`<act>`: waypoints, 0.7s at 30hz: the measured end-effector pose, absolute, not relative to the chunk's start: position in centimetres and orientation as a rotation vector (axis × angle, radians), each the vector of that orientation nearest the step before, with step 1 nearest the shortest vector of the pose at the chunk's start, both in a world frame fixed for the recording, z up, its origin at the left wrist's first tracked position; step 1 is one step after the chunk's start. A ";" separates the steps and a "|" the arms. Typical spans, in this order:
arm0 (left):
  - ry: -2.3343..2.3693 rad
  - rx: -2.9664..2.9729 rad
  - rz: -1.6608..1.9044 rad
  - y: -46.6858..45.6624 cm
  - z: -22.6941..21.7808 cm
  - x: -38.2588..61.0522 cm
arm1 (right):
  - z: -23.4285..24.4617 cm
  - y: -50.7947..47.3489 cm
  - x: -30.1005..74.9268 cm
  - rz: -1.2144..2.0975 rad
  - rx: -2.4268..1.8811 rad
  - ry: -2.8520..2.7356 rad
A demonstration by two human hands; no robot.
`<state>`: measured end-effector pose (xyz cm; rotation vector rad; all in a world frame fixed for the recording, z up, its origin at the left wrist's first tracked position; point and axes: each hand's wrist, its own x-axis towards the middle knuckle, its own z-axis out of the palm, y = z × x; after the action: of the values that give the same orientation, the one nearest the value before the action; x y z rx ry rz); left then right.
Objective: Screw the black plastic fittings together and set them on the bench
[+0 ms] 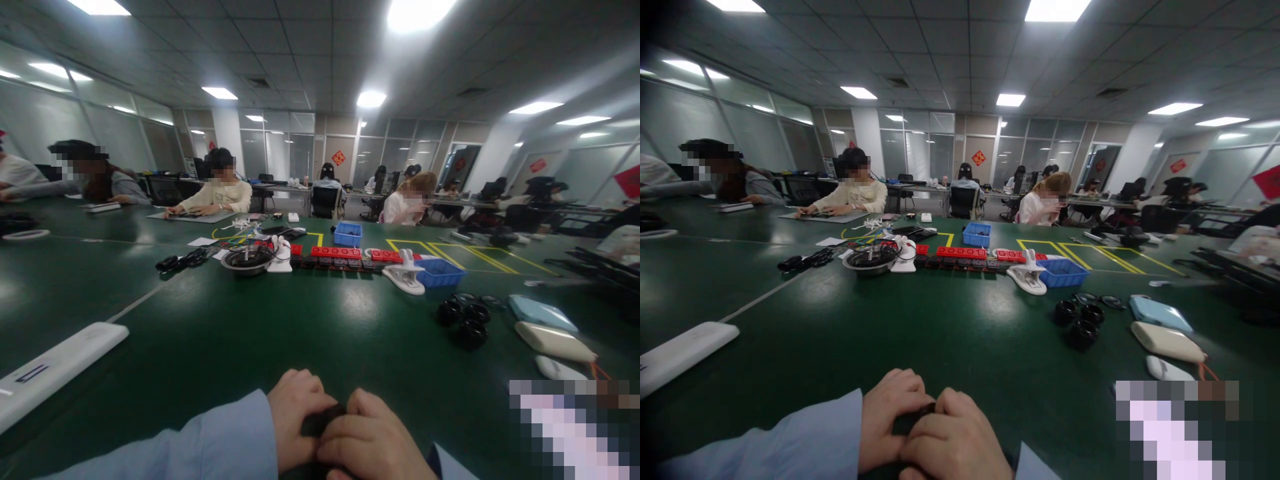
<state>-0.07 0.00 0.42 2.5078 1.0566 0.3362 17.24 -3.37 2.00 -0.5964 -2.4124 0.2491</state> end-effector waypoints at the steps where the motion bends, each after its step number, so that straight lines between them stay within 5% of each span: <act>1: 1.061 2.506 0.334 0.0 0.4 -0.1 | 1.8 -3.4 17.2 0.233 -0.589 -2.407; 8: 1.038 2.499 0.338 0.2 0.3 -0.3 | 1.4 -3.5 17.6 0.091 -0.824 -2.328; 16: 1.021 2.509 0.338 0.4 0.1 -0.5 | 2.8 -2.6 18.1 0.316 -1.361 -2.330; 21: 1.014 2.532 0.340 0.3 0.3 -0.6 | 2.9 -2.6 18.1 0.404 -1.332 -2.254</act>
<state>-0.62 0.31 0.29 2.5321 1.0143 0.3396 18.13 -2.62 2.86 -1.3318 -2.2543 0.4039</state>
